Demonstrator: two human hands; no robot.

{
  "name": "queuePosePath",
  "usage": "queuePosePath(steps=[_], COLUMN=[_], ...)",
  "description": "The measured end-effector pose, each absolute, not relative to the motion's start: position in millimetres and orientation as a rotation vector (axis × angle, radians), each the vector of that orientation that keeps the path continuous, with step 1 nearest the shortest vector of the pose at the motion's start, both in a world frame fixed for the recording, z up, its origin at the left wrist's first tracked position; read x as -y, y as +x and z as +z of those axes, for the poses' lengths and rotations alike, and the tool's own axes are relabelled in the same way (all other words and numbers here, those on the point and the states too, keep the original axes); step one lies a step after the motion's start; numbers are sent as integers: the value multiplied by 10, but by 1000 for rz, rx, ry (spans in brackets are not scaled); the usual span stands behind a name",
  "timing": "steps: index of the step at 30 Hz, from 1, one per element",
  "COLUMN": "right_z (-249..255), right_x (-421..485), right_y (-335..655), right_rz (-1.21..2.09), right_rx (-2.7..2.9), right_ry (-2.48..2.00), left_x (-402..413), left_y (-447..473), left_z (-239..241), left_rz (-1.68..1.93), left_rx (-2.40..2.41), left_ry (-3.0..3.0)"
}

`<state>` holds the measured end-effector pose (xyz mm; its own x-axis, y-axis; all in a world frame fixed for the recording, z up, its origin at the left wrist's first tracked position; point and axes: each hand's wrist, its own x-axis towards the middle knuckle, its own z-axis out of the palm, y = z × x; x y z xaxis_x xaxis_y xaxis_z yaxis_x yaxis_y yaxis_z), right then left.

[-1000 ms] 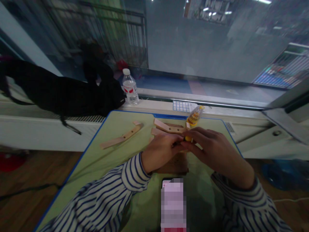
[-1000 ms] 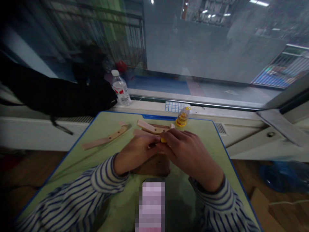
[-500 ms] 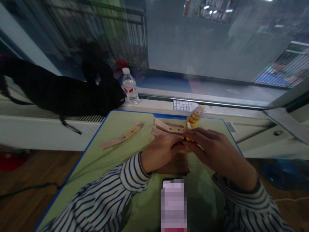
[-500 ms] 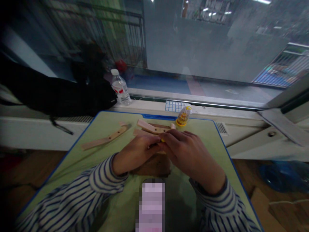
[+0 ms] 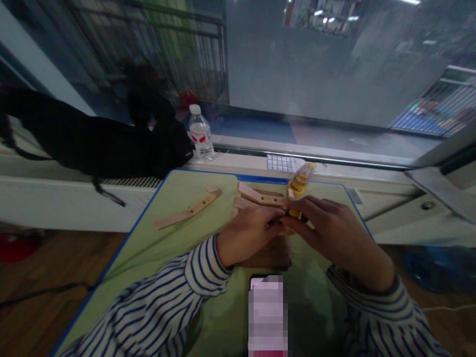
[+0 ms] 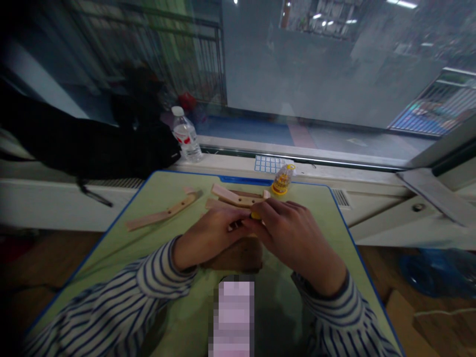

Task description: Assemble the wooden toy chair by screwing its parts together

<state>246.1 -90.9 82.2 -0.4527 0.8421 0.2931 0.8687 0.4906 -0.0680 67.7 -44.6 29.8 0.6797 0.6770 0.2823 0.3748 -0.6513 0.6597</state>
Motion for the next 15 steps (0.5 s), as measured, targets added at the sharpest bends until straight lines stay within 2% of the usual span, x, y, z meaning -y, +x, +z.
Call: queuePosePath(steps=[15], right_z=[830], right_x=[925], right_y=[2482], right_rz=[-29], right_rx=[2414], right_ry=[-1211], left_x=[472], left_y=[710], left_z=[259], left_rz=[752], left_rx=[-932], left_ry=[2338])
